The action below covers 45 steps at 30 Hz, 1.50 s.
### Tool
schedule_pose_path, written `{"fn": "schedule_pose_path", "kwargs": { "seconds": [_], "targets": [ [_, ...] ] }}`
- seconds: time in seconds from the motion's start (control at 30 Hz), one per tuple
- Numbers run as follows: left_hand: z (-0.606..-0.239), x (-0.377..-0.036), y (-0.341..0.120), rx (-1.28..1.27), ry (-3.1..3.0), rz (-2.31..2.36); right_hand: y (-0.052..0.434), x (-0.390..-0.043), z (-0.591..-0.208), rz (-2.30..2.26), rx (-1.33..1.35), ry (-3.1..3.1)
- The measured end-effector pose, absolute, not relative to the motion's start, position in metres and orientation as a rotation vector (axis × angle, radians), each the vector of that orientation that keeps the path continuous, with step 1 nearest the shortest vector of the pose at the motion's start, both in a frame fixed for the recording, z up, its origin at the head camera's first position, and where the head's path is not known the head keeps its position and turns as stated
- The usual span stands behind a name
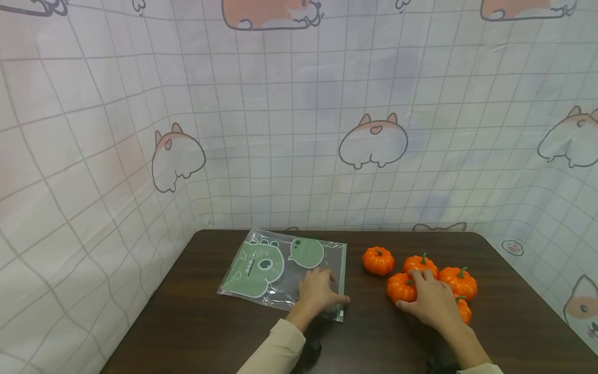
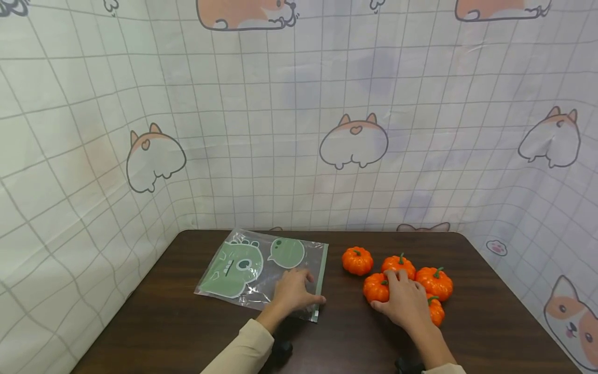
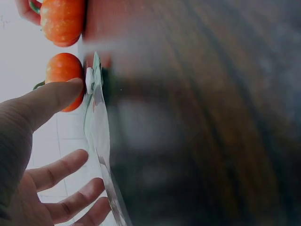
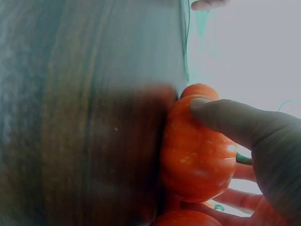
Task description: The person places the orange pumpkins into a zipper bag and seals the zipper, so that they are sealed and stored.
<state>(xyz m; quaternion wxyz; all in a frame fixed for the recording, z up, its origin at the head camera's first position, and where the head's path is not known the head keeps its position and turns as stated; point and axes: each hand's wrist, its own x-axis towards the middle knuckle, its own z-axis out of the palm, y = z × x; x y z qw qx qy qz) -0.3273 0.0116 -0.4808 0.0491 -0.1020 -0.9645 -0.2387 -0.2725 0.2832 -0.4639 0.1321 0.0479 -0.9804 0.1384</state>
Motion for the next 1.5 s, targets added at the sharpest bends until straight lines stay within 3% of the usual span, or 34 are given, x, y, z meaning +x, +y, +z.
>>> {"fn": "schedule_pose_path", "kwargs": {
  "seconds": [0.8,1.5],
  "targets": [
    [-0.476,-0.326,-0.019,-0.596,-2.941,-0.666,0.266,-0.28,-0.465,0.679,0.258,-2.742],
    [-0.475,-0.318,-0.04,-0.508,-2.706,-0.628,0.242,-0.301,-0.445,0.785,0.343,-2.748]
  ]
}}
